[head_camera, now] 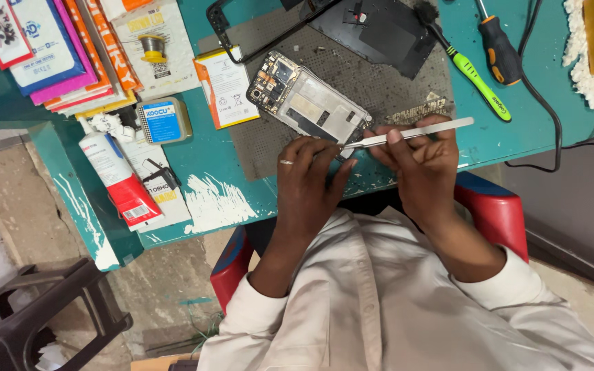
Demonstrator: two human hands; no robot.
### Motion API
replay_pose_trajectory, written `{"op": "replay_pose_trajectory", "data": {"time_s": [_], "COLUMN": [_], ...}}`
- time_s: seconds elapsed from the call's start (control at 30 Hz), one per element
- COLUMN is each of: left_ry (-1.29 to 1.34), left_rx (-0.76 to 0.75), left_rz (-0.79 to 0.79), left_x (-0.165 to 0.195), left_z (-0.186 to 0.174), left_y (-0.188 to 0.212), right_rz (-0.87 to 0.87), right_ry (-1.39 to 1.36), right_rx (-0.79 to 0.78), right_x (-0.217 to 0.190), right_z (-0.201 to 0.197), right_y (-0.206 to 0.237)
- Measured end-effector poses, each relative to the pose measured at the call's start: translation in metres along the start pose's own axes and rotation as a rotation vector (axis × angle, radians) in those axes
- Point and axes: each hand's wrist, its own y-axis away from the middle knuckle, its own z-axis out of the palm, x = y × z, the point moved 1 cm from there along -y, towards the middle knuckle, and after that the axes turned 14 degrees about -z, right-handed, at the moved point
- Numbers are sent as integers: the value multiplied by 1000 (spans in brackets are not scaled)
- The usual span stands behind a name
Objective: The person disassembles a smartphone at a workbench. They use a metal prying tool to separate the screen from the frame, apply a liquid from a bottle to the edges, and use a brush to clean the interior. The person continues to pry and separate components, exposing the motherboard and battery area.
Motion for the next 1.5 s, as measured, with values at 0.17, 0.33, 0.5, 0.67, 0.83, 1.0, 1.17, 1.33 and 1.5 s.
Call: {"op": "replay_pose_trajectory", "data": {"time_s": [0.17, 0.33, 0.5, 0.67, 0.83, 1.0, 1.17, 1.33, 1.5], "left_ry": [-3, -9, -10, -2, -24, -26, -26, -17, -8], "left_rx": [4, -11, -8, -11, -20, -15, -21, -12, -18], "left_rz": [3, 1, 2, 4, -7, -1, -5, 7, 5], "left_x": [-1, -3, -4, -6, -6, -7, -7, -8, -7], "left_z": [1, 0, 1, 2, 3, 2, 3, 2, 1], "left_y": [2, 4, 5, 6, 6, 6, 6, 5, 3], "right_rz": [-76, -178, -230, -283, -414, -435, -483, -563, -465], "right_ry": [-167, 74, 378, 345, 428, 445, 536, 621, 441], "right_rx": [16, -106, -305, -401, -491, -496, -465, -488, -429], "right_x": [-3, -18, -25, -25, -27, -26, -27, -22, -20], "right_z": [-8, -20, -24, -22, -18, -9, -3, 7, 6], "right_y": [-10, -32, -46, -45, -38, -36, -25, -7, -24]}}
